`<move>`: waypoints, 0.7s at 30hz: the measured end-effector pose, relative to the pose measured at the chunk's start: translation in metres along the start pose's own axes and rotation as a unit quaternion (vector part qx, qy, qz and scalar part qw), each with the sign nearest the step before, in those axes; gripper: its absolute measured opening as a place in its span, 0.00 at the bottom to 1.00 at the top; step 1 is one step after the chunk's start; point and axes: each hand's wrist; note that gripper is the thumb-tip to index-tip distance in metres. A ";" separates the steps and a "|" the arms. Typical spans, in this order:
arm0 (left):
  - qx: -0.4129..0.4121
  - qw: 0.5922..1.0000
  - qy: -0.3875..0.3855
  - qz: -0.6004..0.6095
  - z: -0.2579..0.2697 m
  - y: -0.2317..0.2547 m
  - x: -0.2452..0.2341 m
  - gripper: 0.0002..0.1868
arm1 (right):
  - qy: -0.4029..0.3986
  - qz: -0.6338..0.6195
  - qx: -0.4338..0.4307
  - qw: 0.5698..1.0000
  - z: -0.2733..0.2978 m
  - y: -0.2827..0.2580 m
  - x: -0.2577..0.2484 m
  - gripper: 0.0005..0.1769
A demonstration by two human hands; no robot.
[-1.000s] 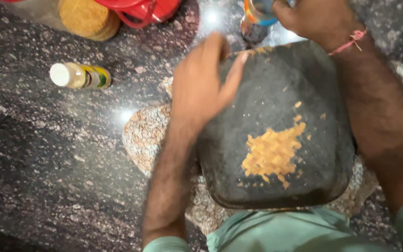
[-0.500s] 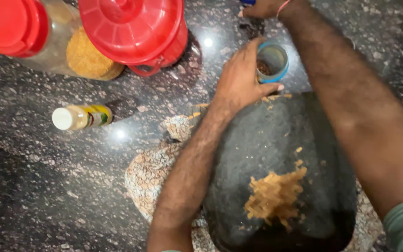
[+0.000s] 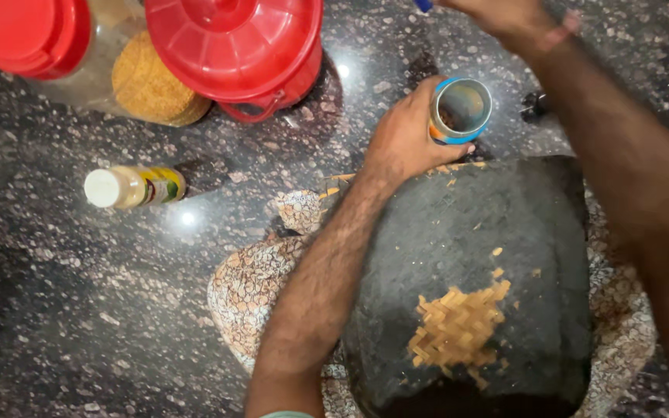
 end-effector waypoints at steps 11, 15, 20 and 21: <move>-0.052 0.998 -0.012 0.018 0.000 -0.001 0.001 0.52 | -0.151 -0.064 -0.261 0.951 0.148 -0.121 -0.036 0.43; -0.052 0.999 -0.003 0.017 -0.002 0.000 -0.001 0.52 | -0.188 0.220 -0.256 0.922 0.134 -0.147 -0.038 0.46; -0.042 0.999 0.002 0.003 -0.004 -0.004 0.001 0.52 | -0.234 0.344 -0.211 0.884 0.122 -0.168 -0.030 0.41; -0.040 0.999 0.002 0.002 -0.004 -0.005 0.001 0.52 | -0.237 0.355 -0.221 0.877 0.121 -0.171 -0.028 0.41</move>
Point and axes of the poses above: each hand's wrist, its own z-axis away from the middle knuckle, its own x-axis out of the palm, y = z × x, and after that the axes turned 6 degrees about -x, right-handed
